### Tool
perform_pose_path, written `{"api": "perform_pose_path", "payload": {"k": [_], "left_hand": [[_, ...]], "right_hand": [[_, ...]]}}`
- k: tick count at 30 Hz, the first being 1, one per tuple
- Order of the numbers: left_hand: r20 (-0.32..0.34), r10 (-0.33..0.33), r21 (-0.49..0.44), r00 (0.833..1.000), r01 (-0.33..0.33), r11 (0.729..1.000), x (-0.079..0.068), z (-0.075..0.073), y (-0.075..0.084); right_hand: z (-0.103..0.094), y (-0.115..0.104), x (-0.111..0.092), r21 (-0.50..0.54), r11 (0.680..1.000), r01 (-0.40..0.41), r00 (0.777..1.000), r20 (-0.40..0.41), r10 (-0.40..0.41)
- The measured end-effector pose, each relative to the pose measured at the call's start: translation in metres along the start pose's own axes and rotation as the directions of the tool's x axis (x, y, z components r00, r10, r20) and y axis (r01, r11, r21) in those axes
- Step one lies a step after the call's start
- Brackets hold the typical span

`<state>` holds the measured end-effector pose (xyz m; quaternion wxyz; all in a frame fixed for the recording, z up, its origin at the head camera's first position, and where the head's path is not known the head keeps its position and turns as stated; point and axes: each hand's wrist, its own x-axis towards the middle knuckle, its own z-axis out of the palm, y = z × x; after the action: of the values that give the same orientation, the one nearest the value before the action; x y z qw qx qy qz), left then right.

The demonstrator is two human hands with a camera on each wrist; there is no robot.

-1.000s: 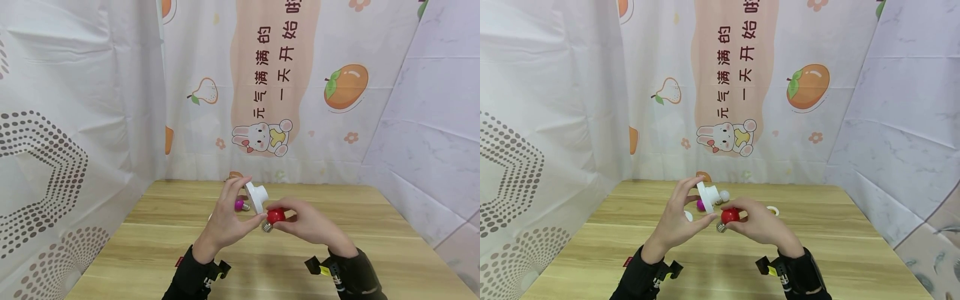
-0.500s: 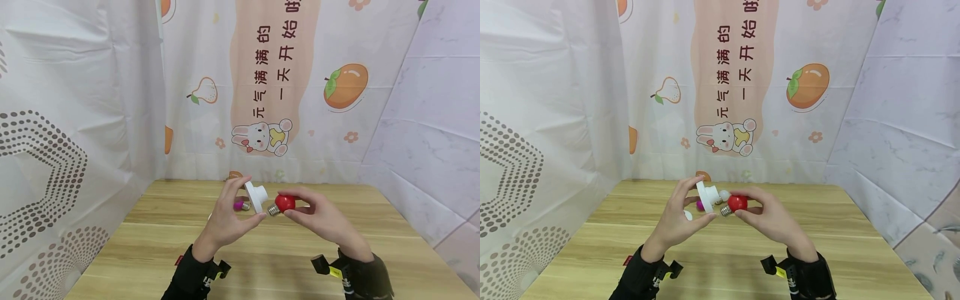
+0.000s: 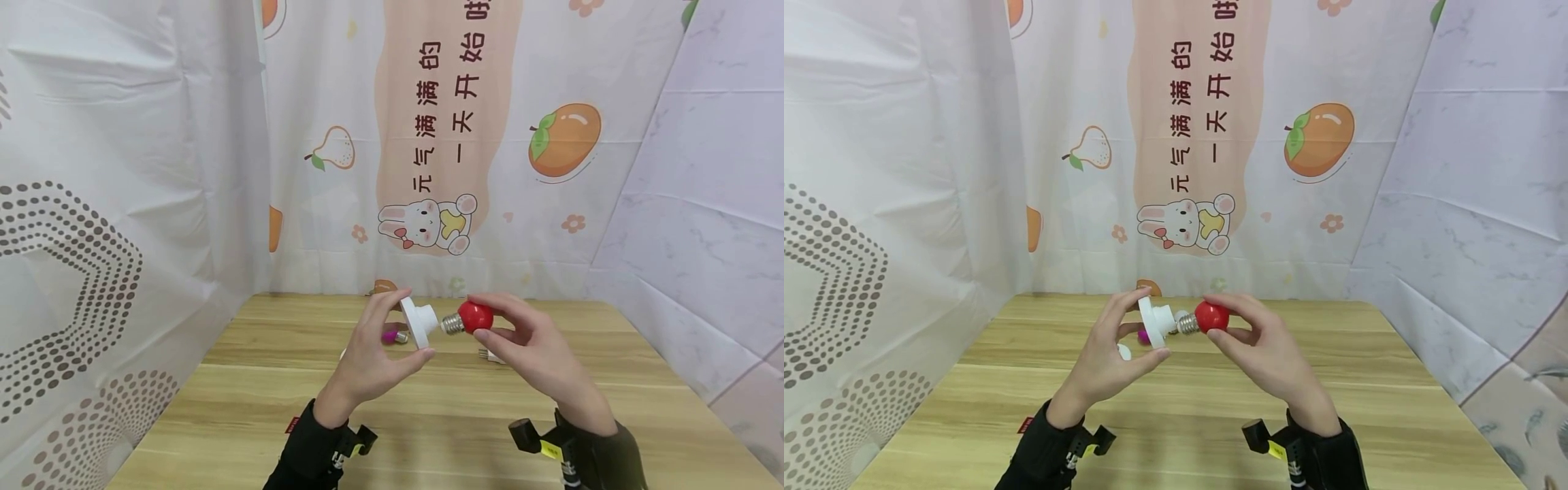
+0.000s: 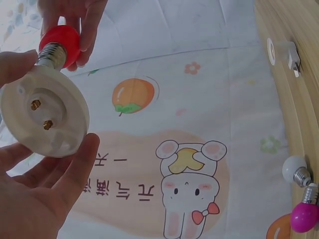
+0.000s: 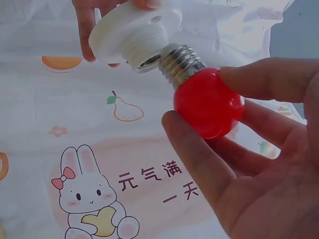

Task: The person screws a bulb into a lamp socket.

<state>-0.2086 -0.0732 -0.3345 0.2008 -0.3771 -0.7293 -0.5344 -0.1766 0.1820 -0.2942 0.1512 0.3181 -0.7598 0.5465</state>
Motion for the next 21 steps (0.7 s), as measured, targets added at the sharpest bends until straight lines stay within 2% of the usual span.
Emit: {"api": "perform_pose_path", "payload": {"k": [3, 8, 15, 21], "left_hand": [[0.001, -0.001, -0.016, 1.000, 0.001, 1.000, -0.0001, -0.0001, 0.0008], [0.008, 0.001, -0.040, 1.000, 0.000, 0.999, -0.0006, -0.0005, 0.0015], [0.022, -0.019, -0.042, 1.000, 0.020, 0.999, -0.0017, -0.0015, 0.0024], [0.022, -0.003, -0.050, 1.000, 0.004, 0.999, -0.0007, -0.0023, 0.0037]], "right_hand": [[0.0012, -0.0012, 0.0000, -0.012, 0.999, 0.038, 0.998, -0.039, -0.039], [0.0017, -0.0005, 0.0007, 0.032, 0.996, 0.082, 0.995, -0.064, -0.080], [0.0032, 0.0009, 0.0006, 0.022, 0.998, 0.056, 0.996, -0.070, -0.054], [0.0049, 0.0006, 0.0016, 0.029, 0.999, 0.031, 0.996, -0.083, -0.029]]}}
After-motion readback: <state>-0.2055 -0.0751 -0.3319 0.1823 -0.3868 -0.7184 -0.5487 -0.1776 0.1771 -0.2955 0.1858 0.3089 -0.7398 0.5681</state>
